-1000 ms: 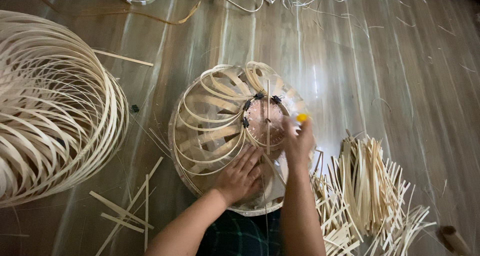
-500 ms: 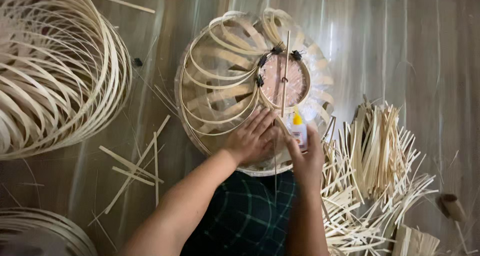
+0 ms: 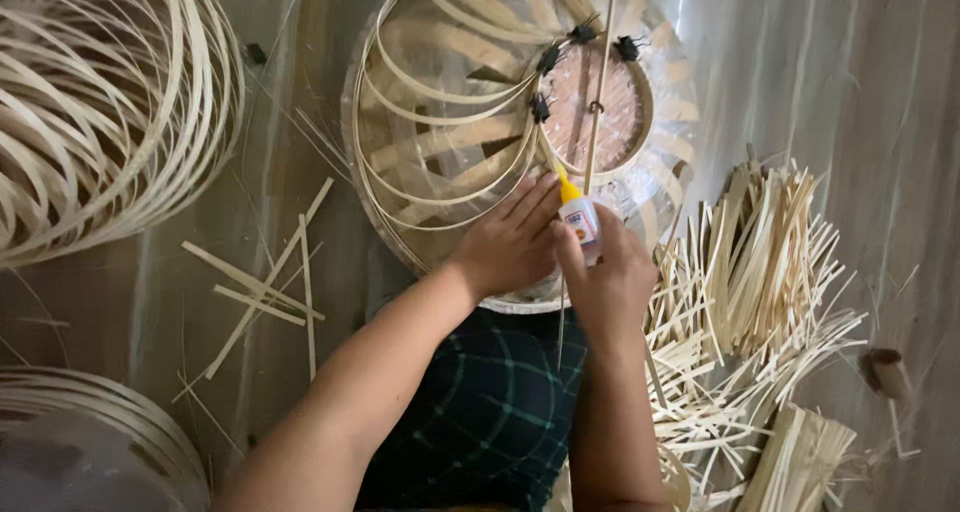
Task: The person assembles a bamboo lamp by applying adhesive to the wooden frame and attaching thin bamboo strips, securing them with binder clips.
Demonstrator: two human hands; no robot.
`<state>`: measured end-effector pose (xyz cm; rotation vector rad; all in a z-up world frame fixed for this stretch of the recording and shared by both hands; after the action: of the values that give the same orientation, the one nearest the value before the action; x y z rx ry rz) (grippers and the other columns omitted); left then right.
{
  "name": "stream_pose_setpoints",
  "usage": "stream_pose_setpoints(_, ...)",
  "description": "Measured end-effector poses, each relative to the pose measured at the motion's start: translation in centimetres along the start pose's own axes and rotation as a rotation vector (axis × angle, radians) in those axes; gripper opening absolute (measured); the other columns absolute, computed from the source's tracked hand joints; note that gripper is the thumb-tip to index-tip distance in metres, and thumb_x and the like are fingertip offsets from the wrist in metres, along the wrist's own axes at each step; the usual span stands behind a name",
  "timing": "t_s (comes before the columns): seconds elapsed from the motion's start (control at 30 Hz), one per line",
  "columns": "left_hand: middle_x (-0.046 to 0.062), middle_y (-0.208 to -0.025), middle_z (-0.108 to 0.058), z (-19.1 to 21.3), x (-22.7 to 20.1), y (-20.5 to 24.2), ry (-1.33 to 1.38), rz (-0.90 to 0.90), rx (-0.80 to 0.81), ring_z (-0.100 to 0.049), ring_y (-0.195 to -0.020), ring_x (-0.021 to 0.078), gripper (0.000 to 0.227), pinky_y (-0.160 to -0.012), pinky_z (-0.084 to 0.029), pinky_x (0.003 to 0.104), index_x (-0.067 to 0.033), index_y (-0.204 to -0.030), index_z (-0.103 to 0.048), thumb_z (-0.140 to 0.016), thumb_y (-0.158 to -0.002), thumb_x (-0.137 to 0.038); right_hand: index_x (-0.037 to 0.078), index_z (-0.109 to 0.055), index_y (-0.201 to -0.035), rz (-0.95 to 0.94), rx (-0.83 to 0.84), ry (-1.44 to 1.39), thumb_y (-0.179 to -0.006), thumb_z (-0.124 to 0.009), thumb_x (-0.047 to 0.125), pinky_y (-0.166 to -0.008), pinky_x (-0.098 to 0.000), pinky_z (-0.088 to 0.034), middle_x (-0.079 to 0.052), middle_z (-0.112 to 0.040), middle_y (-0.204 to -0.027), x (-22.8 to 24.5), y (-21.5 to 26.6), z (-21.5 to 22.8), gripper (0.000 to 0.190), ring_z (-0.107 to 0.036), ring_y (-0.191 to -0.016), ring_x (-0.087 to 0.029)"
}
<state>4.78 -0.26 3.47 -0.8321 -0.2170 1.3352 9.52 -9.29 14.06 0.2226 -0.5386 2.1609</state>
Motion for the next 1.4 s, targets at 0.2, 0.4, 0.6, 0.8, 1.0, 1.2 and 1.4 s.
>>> stream_pose_setpoints(0.2, 0.025, -0.149, -0.052, 0.5, 0.1, -0.4, 0.032, 0.011, -0.05, -0.043, -0.147, 0.0382, 0.046, -0.127, -0.031, 0.05, 0.0011, -0.134, -0.058, -0.061, -0.099, -0.028, 0.005, -0.073, -0.117, -0.016, 0.059, 0.113, -0.09, -0.083, 0.036, -0.071, -0.0431, -0.055, -0.019, -0.073, -0.09, 0.3, -0.8, 0.1, 0.042, -0.072, -0.08, -0.035)
stream_pose_setpoints(0.4, 0.025, -0.154, -0.048, 0.7, -0.1, -0.4, -0.01, 0.008, 0.036, -0.041, -0.15, 0.037, 0.055, -0.129, -0.029, 0.05, 0.0039, -0.145, -0.053, -0.06, -0.099, -0.027, 0.004, -0.073, -0.118, 0.045, 0.0, 0.148, -0.094, -0.083, 0.036, -0.068, -0.0408, -0.056, -0.018, -0.073, -0.089, 1.0, -0.6, 0.2, 0.041, -0.073, -0.077, -0.034)
stream_pose_setpoints(0.6, 0.025, -0.155, -0.048, 0.9, -0.1, -0.6, -0.031, 0.002, 0.047, -0.039, -0.151, 0.0374, 0.059, -0.13, -0.024, 0.049, 0.0035, -0.148, -0.052, -0.058, -0.101, -0.03, 0.005, -0.074, -0.116, 0.008, -0.008, 0.123, -0.093, -0.084, 0.034, -0.065, -0.038, -0.055, -0.016, -0.074, -0.085, 1.0, -0.4, 0.1, 0.038, -0.074, -0.073, -0.03)
stream_pose_setpoints(0.8, 0.023, -0.155, -0.049, 0.9, -0.1, -0.6, -0.058, -0.004, 0.074, -0.04, -0.151, 0.037, 0.056, -0.129, -0.025, 0.049, 0.0019, -0.145, -0.053, -0.057, -0.1, -0.031, 0.005, -0.073, -0.117, 0.034, -0.035, 0.084, -0.096, -0.083, 0.031, -0.067, -0.0368, -0.056, -0.017, -0.074, -0.088, 1.1, -0.2, 0.0, 0.034, -0.074, -0.074, -0.029)
stream_pose_setpoints(1.0, 0.022, -0.153, -0.051, 1.5, -0.1, -1.0, -0.052, 0.008, 0.007, -0.043, -0.148, 0.0354, 0.049, -0.129, -0.027, 0.047, -0.0008, -0.141, -0.055, -0.057, -0.103, -0.031, 0.003, -0.074, -0.115, -0.13, -0.014, 0.018, -0.095, -0.083, 0.032, -0.066, -0.0334, -0.056, -0.016, -0.072, -0.08, -0.3, 0.5, 0.6, 0.036, -0.074, -0.07, -0.022)
stream_pose_setpoints(1.2, 0.02, -0.151, -0.053, 1.8, 0.0, -1.0, -0.038, 0.029, 0.013, -0.046, -0.146, 0.034, 0.049, -0.129, -0.027, 0.046, -0.0009, -0.14, -0.056, -0.057, -0.102, -0.031, 0.002, -0.075, -0.115, -0.141, 0.039, 0.023, -0.096, -0.081, 0.031, -0.064, -0.0333, -0.054, -0.016, -0.072, -0.081, -0.7, 0.9, 0.7, 0.035, -0.071, -0.067, -0.022)
stream_pose_setpoints(1.4, 0.02, -0.151, -0.053, 1.9, 0.0, -1.1, -0.067, 0.023, 0.01, -0.044, -0.148, 0.0339, 0.048, -0.129, -0.028, 0.046, -0.0002, -0.14, -0.056, -0.058, -0.103, -0.03, 0.003, -0.075, -0.115, -0.103, 0.002, 0.087, -0.095, -0.082, 0.032, -0.065, -0.0331, -0.056, -0.016, -0.074, -0.084, -0.7, 0.8, 0.4, 0.036, -0.074, -0.072, -0.021)
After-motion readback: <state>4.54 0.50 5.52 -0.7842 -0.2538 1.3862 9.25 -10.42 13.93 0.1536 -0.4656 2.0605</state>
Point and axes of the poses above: each hand's wrist, its own y-axis away from the middle knuckle, its own z-axis out of the back of the hand, x = y × z, the point moved 6 cm from there along -y, towards the middle knuckle
